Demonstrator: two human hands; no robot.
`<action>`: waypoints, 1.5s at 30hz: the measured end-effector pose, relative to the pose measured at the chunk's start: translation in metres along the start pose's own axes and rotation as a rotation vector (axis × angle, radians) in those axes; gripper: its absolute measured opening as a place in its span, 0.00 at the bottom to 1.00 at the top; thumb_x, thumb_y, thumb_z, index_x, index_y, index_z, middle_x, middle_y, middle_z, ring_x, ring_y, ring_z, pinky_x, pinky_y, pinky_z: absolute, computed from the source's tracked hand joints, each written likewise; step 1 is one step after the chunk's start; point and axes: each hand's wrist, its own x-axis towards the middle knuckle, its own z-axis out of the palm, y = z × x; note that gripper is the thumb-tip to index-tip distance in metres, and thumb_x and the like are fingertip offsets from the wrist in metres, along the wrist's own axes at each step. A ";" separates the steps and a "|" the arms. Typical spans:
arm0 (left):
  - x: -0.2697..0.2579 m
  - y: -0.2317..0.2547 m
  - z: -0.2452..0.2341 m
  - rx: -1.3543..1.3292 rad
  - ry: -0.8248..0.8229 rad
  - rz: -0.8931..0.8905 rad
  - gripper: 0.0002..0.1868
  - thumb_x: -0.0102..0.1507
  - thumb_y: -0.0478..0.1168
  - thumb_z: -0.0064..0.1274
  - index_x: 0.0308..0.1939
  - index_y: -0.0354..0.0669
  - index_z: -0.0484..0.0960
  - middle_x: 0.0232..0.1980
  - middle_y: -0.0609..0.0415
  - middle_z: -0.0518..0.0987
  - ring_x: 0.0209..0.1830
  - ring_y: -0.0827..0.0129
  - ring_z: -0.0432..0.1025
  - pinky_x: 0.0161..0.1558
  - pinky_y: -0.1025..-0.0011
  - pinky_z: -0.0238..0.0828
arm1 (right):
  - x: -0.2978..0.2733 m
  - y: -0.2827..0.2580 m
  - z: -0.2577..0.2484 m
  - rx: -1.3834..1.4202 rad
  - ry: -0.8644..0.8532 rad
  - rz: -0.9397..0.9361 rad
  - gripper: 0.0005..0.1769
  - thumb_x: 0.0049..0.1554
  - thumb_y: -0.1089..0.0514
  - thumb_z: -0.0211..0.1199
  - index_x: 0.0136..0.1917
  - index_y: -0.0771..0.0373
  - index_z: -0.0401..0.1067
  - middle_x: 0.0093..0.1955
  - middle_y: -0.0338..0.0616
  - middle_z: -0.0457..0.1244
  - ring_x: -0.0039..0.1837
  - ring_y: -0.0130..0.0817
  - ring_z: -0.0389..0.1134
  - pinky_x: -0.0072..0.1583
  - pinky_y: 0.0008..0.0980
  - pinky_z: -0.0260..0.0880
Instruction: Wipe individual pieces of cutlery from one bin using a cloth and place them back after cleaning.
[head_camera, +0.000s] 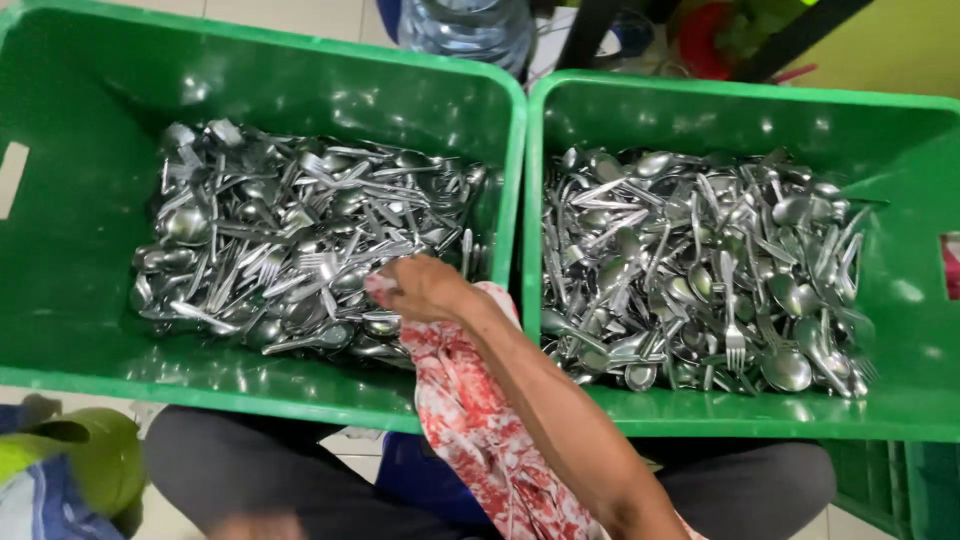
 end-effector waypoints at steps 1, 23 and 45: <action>-0.002 0.036 0.020 -0.011 0.007 -0.028 0.19 0.63 0.27 0.54 0.57 0.22 0.87 0.50 0.25 0.91 0.52 0.40 0.86 0.58 0.52 0.76 | 0.001 0.000 -0.001 -0.039 -0.024 0.082 0.04 0.65 0.56 0.58 0.53 0.57 0.69 0.46 0.42 0.67 0.42 0.29 0.68 0.41 0.27 0.73; 0.479 0.226 -0.020 0.626 0.926 0.379 0.27 0.60 0.48 0.58 0.54 0.31 0.74 0.46 0.35 0.82 0.49 0.42 0.78 0.46 0.43 0.77 | 0.026 0.025 0.009 0.039 0.406 0.011 0.17 0.58 0.45 0.54 0.54 0.54 0.73 0.45 0.59 0.70 0.53 0.62 0.73 0.53 0.60 0.74; 0.175 0.165 0.130 0.307 0.344 1.281 0.14 0.69 0.37 0.37 0.37 0.35 0.76 0.36 0.28 0.77 0.43 0.31 0.72 0.42 0.43 0.64 | 0.020 0.022 -0.005 -0.198 1.410 -0.426 0.14 0.62 0.57 0.58 0.60 0.46 0.74 0.48 0.40 0.55 0.48 0.47 0.70 0.47 0.40 0.73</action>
